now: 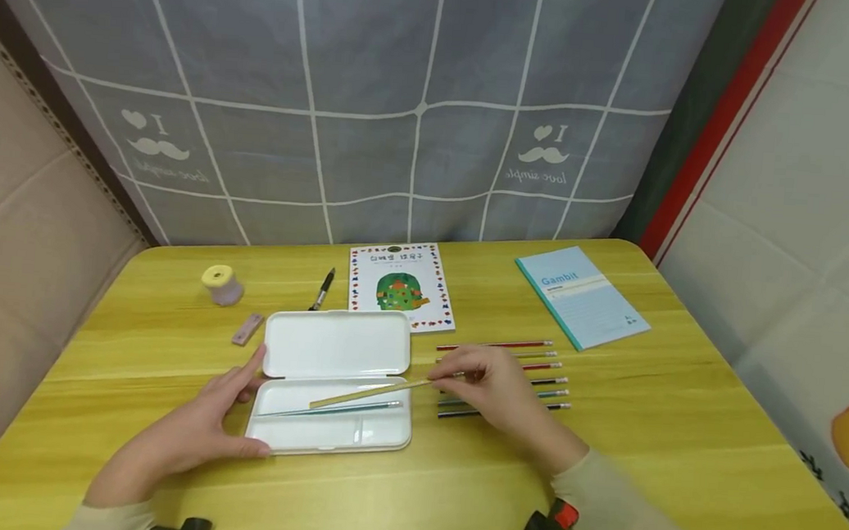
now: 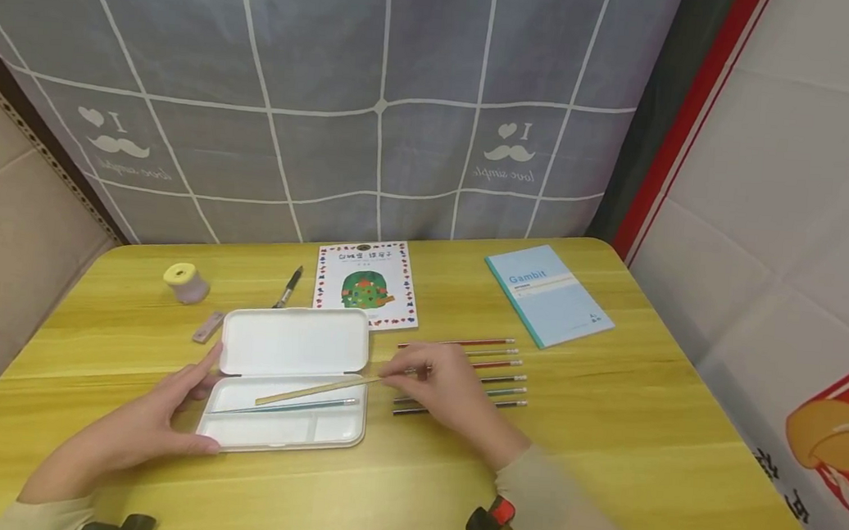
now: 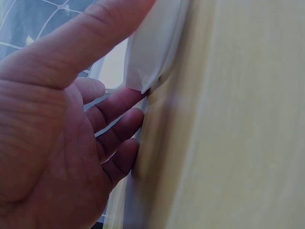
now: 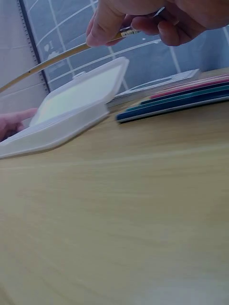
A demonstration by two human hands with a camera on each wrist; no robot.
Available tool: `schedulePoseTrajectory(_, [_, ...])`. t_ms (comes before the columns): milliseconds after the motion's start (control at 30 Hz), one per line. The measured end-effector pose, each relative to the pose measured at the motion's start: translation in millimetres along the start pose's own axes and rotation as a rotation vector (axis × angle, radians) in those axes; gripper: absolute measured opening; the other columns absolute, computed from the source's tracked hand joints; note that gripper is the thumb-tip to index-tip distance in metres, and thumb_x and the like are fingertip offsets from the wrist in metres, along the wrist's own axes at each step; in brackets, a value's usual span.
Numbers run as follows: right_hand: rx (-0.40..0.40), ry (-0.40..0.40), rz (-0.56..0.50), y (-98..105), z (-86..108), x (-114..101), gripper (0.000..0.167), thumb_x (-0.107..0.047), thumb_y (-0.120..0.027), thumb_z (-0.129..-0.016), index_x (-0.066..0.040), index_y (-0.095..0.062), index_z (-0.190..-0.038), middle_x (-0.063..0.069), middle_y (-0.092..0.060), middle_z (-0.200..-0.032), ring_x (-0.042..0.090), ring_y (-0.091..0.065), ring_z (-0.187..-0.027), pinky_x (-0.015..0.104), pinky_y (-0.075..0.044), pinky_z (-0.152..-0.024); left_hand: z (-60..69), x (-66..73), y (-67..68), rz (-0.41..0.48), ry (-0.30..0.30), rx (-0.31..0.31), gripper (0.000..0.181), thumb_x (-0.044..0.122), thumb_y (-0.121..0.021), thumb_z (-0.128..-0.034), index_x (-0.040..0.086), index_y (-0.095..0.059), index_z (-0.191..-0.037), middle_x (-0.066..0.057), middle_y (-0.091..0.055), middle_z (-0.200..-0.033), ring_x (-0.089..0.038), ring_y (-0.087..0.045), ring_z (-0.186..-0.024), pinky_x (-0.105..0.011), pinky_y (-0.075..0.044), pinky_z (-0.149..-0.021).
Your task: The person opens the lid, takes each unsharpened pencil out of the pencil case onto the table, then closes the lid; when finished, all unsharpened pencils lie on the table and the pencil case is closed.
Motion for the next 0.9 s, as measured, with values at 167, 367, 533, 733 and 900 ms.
schedulePoseTrajectory(167, [0.019,-0.063,0.063,22,13.2,14,0.010,-0.011,-0.083,-0.089,-0.017,-0.085,-0.096,-0.009,-0.075,-0.100,0.012,-0.060,-0.080,0.024,-0.048,-0.064,0.4,0.1,0.7,0.001,0.018,-0.014,0.133,0.048,-0.092,-0.0743,0.011,-0.006,-0.169,-0.005,-0.056,-0.141,-0.024,-0.050,-0.121,-0.032,-0.046,-0.100])
schedulePoseTrajectory(367, [0.068,-0.086,0.087,44,30.8,26,0.009,-0.008,-0.082,-0.090,-0.015,-0.085,-0.095,-0.006,-0.077,-0.098,0.009,-0.061,-0.076,0.024,-0.049,-0.061,0.1,0.1,0.1,0.026,0.004,-0.021,0.133,0.043,-0.093,-0.0755,0.009,-0.005,-0.168,-0.008,-0.055,-0.139,-0.024,-0.051,-0.119,-0.021,-0.043,-0.099])
schedulePoseTrajectory(533, [0.121,-0.154,0.094,67,52.5,36,0.009,-0.007,-0.082,-0.089,-0.014,-0.084,-0.094,-0.001,-0.077,-0.097,0.007,-0.062,-0.075,0.024,-0.052,-0.061,-0.9,0.4,-0.5,0.024,-0.004,-0.013,0.132,0.043,-0.093,-0.0753,0.010,-0.006,-0.168,-0.006,-0.055,-0.139,-0.019,-0.051,-0.118,-0.019,-0.041,-0.099])
schedulePoseTrajectory(733, [0.157,-0.219,0.196,92,73.8,43,0.007,-0.009,-0.082,-0.090,-0.015,-0.084,-0.092,-0.003,-0.077,-0.097,0.007,-0.062,-0.077,0.025,-0.052,-0.065,-0.6,0.3,-1.4,0.017,0.001,-0.017,0.132,0.044,-0.093,-0.0752,0.010,-0.006,-0.168,-0.005,-0.055,-0.139,-0.017,-0.050,-0.118,-0.018,-0.040,-0.099])
schedulePoseTrajectory(900, [0.154,-0.265,0.238,102,83.0,49,0.009,-0.008,-0.082,-0.090,-0.017,-0.084,-0.090,-0.004,-0.076,-0.095,0.006,-0.061,-0.078,0.024,-0.051,-0.068,-0.1,0.5,-0.5,0.009,-0.003,-0.008,0.132,0.044,-0.093,-0.0749,0.010,-0.007,-0.169,-0.004,-0.056,-0.139,-0.015,-0.050,-0.118,-0.017,-0.039,-0.099])
Point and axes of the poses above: each hand's wrist, its own z-axis away from the middle knuckle, its own y-axis out of the back of the hand, x = y × z, the point moved 9 cm from there along -z, towards the middle knuckle
